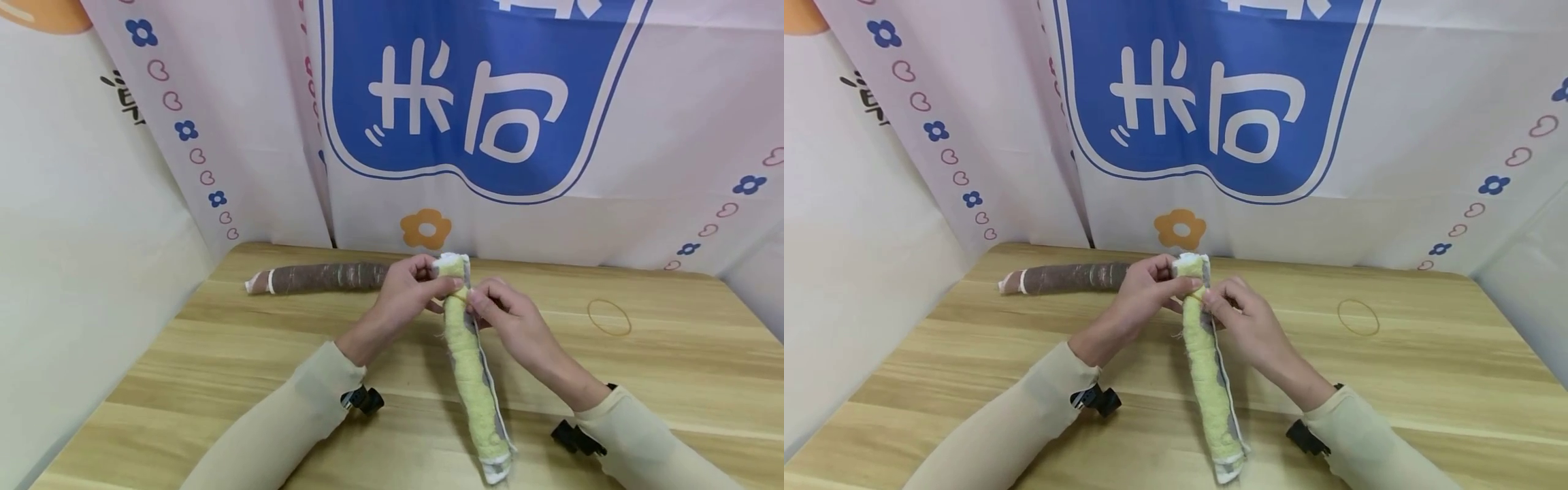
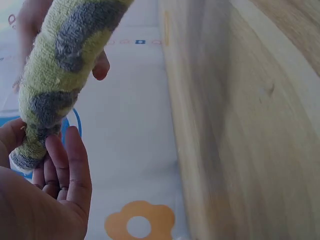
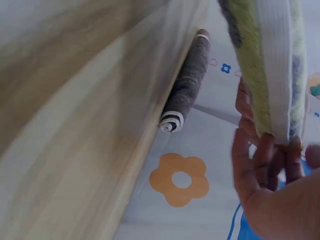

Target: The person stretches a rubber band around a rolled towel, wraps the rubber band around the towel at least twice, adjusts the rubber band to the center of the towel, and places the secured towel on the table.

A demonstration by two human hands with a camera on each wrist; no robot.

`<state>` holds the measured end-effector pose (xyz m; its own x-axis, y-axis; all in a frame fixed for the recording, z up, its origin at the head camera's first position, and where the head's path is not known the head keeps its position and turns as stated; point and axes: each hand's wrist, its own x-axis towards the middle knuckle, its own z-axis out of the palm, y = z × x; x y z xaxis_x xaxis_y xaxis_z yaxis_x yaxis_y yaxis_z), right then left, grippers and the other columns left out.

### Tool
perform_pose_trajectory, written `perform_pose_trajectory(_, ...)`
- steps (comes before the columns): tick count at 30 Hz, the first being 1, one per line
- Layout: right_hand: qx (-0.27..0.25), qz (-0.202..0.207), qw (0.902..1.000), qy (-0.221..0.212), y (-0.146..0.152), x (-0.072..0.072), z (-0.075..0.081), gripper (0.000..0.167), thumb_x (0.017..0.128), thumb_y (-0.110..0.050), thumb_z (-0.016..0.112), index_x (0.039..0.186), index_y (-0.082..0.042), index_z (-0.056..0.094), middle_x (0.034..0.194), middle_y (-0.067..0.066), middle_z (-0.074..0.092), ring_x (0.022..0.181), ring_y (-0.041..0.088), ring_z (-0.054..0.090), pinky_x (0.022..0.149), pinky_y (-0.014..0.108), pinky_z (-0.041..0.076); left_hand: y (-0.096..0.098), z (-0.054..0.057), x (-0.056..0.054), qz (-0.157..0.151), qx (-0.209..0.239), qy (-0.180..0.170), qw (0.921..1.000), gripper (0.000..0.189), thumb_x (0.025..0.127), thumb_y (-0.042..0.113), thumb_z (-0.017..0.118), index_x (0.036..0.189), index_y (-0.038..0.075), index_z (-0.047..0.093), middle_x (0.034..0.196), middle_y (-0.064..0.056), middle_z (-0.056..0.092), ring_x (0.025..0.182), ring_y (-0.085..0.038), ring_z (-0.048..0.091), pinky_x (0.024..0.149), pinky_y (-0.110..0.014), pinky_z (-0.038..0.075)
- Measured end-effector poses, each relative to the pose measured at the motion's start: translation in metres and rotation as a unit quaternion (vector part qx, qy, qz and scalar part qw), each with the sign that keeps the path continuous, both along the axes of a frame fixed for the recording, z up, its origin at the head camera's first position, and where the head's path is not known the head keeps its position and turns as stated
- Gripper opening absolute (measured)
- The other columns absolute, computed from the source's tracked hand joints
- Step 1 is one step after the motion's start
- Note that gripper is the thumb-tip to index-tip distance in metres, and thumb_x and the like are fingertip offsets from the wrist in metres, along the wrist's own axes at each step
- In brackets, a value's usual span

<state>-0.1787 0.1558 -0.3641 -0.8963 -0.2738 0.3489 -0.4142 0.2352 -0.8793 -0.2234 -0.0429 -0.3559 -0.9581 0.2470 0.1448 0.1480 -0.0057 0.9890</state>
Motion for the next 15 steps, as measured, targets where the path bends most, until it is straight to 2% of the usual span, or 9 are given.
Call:
perform_pose_trajectory(2,0.013,-0.009,0.9999,-0.006,0.0005,0.0004,0.0015,0.023,0.107,-0.019,0.067,0.089,-0.005,0.062,0.096,0.008,0.057,0.092,0.018,0.06,0.078,0.03,0.055,0.0017,0.0006,0.003,-0.003,-0.018,0.017,0.9997,0.02,0.092,0.013,0.082,0.102,0.002,0.069,0.086,-0.007,0.065,0.075,-0.016,0.066,0.065,-0.035,0.063)
perform_pose_trajectory(6,0.038,-0.012,0.9989,0.023,0.0023,-0.0005,0.0024,0.029,0.1,-0.018,0.077,0.079,-0.011,0.058,0.092,0.006,0.056,0.091,0.021,0.057,0.073,0.029,0.053,0.0042,0.0017,0.0058,-0.002,-0.036,0.04,0.9986,0.019,0.091,0.013,0.083,0.097,0.004,0.068,0.08,-0.005,0.063,0.072,-0.017,0.065,0.064,-0.037,0.063)
perform_pose_trajectory(10,0.017,0.011,0.9992,0.033,0.0049,-0.0023,0.0032,0.022,0.101,-0.012,0.074,0.082,-0.011,0.063,0.099,0.007,0.059,0.096,0.022,0.059,0.074,0.028,0.056,0.0036,0.0024,0.0053,-0.002,-0.028,0.045,0.9986,0.019,0.091,0.013,0.082,0.098,0.004,0.068,0.082,-0.005,0.065,0.074,-0.017,0.065,0.065,-0.035,0.063)
perform_pose_trajectory(15,-0.003,0.016,0.9993,0.032,0.0071,-0.005,0.0029,0.017,0.105,-0.009,0.067,0.088,-0.005,0.067,0.106,0.01,0.061,0.101,0.02,0.06,0.08,0.026,0.056,0.0016,0.004,0.0054,-0.009,-0.023,0.048,0.9985,0.022,0.091,0.013,0.082,0.105,0.002,0.069,0.089,-0.008,0.068,0.077,-0.016,0.066,0.066,-0.037,0.064)
